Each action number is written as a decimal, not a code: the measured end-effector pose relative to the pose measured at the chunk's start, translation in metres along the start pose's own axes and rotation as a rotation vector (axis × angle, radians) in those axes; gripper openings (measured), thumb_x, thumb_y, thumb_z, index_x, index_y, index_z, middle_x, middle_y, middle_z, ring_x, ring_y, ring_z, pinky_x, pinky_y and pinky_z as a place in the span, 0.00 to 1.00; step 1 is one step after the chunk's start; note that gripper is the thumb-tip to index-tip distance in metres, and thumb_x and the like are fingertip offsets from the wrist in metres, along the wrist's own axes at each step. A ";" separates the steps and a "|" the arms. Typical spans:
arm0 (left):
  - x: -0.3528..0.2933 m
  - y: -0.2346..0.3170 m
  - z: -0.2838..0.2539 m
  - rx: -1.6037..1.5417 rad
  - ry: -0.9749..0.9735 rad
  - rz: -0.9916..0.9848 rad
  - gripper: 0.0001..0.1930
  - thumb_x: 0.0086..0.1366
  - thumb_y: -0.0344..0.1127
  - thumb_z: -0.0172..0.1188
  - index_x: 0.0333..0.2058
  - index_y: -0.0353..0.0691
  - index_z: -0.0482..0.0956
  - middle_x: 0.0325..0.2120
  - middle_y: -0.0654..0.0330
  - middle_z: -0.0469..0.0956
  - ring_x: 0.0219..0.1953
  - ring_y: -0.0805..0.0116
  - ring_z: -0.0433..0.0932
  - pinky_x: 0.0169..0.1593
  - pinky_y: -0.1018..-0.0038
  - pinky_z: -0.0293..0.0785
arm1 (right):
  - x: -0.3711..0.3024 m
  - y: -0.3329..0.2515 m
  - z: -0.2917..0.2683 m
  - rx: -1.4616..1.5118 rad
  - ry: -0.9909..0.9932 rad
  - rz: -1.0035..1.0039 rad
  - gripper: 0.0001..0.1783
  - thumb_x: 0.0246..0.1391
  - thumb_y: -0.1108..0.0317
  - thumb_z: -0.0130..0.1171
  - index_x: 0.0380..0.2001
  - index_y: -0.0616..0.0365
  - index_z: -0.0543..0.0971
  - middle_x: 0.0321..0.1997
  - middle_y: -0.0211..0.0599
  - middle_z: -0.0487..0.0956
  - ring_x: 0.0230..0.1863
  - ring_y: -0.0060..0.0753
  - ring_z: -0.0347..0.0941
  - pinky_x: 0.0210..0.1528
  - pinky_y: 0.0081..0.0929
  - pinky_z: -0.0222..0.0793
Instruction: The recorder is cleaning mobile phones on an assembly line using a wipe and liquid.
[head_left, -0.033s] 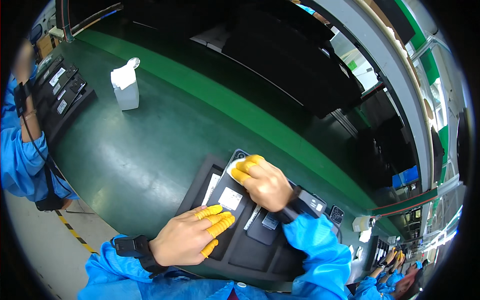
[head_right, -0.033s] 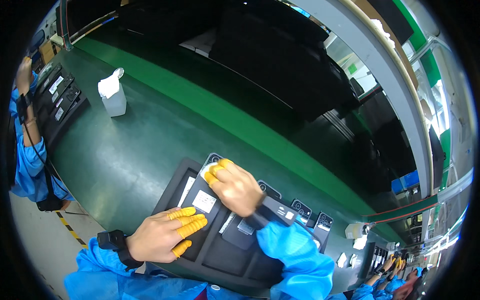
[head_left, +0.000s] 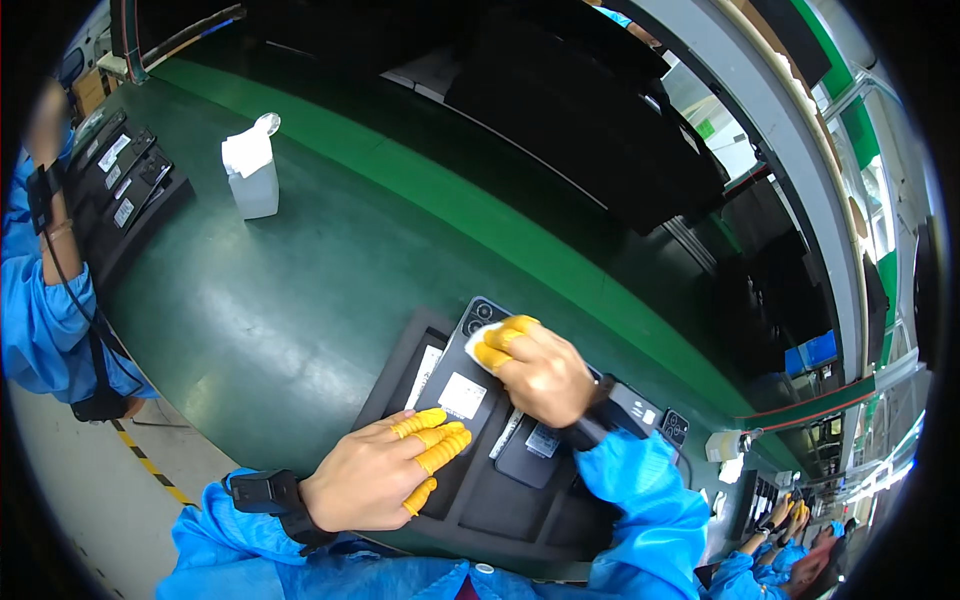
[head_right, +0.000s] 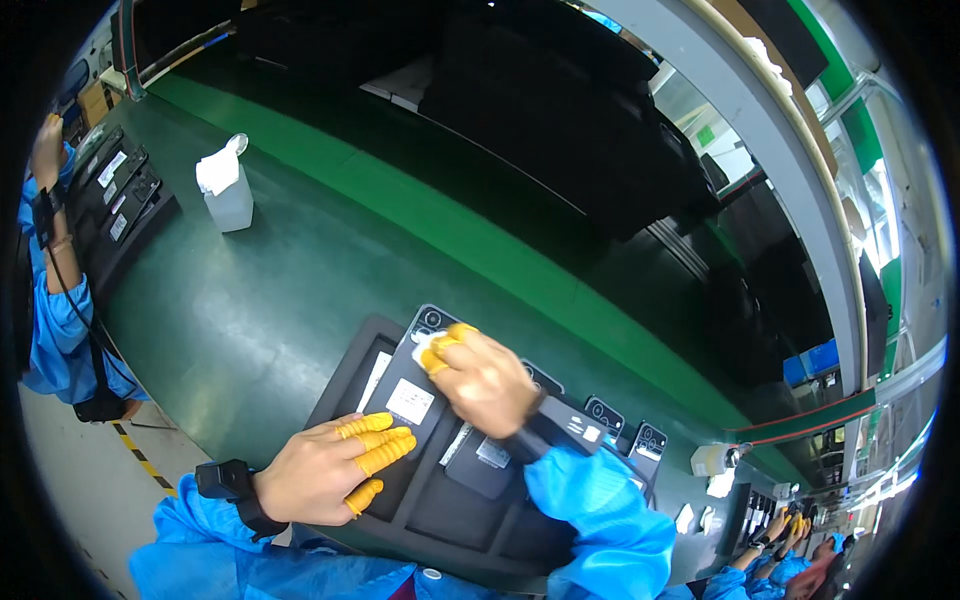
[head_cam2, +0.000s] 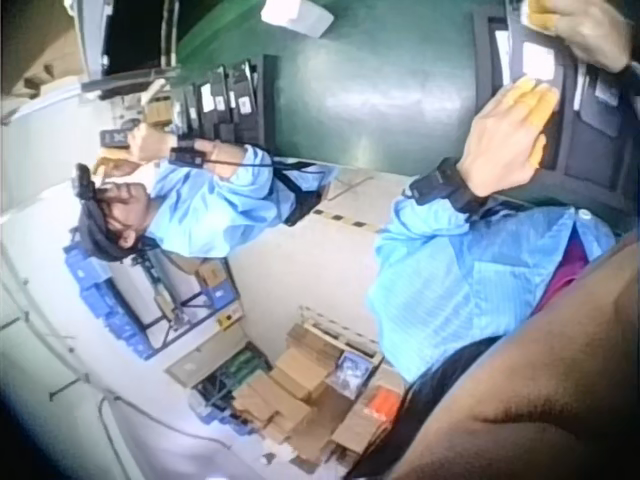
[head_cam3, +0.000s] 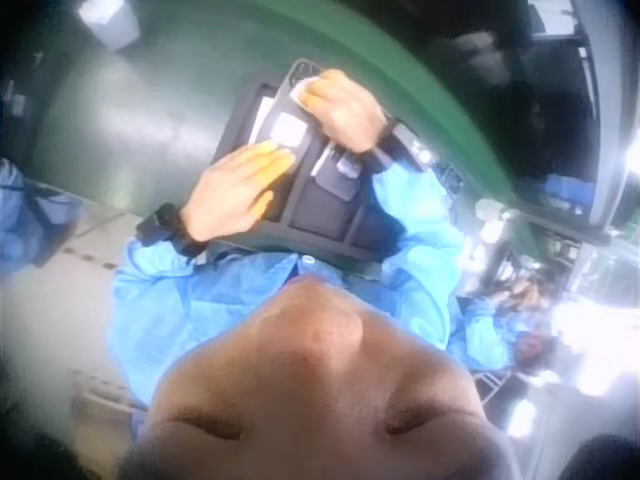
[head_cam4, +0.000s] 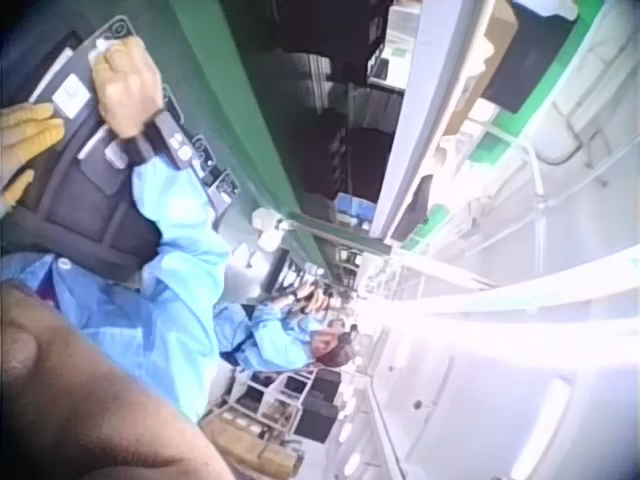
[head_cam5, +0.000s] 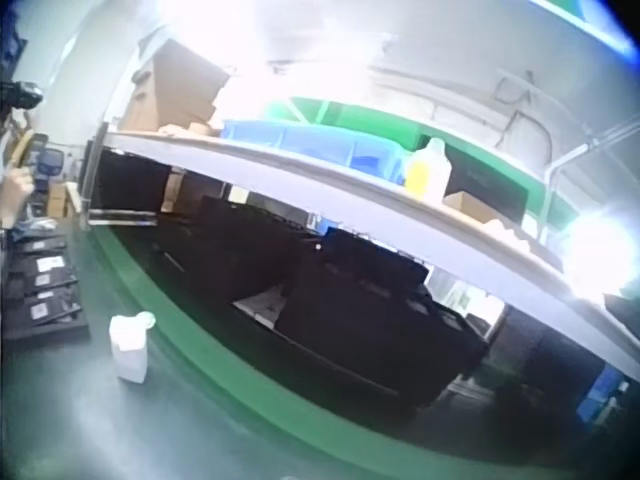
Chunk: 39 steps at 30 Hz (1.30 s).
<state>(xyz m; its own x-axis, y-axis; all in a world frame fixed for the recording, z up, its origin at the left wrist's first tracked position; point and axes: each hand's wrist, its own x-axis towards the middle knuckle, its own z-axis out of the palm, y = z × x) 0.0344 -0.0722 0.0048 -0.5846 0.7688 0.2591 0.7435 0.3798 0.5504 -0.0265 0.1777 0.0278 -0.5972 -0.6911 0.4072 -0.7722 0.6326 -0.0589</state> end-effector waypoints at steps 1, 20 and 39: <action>-0.001 0.001 -0.001 0.008 -0.007 -0.006 0.30 0.55 0.35 0.61 0.59 0.41 0.72 0.52 0.58 0.77 0.59 0.59 0.73 0.64 0.64 0.67 | -0.007 0.002 -0.007 -0.019 -0.011 0.005 0.16 0.34 0.76 0.61 0.33 0.61 0.83 0.35 0.36 0.78 0.43 0.42 0.76 0.45 0.33 0.77; -0.006 0.003 -0.001 -0.022 -0.014 -0.013 0.36 0.47 0.31 0.57 0.61 0.38 0.71 0.53 0.55 0.76 0.59 0.57 0.73 0.66 0.62 0.64 | -0.001 0.027 -0.024 -0.211 -0.095 -0.027 0.11 0.36 0.72 0.64 0.29 0.63 0.83 0.30 0.38 0.76 0.35 0.41 0.75 0.40 0.35 0.76; 0.000 0.005 -0.005 -0.018 -0.029 -0.022 0.32 0.52 0.30 0.58 0.60 0.40 0.72 0.54 0.56 0.77 0.59 0.57 0.73 0.66 0.63 0.65 | -0.012 0.037 -0.037 -0.270 -0.133 0.260 0.12 0.39 0.78 0.63 0.33 0.61 0.85 0.37 0.42 0.80 0.37 0.43 0.77 0.41 0.36 0.77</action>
<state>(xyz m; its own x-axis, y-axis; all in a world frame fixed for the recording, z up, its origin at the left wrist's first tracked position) 0.0364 -0.0728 0.0120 -0.5909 0.7750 0.2240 0.7244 0.3875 0.5701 -0.0396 0.2222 0.0548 -0.8018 -0.5236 0.2880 -0.5171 0.8495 0.1047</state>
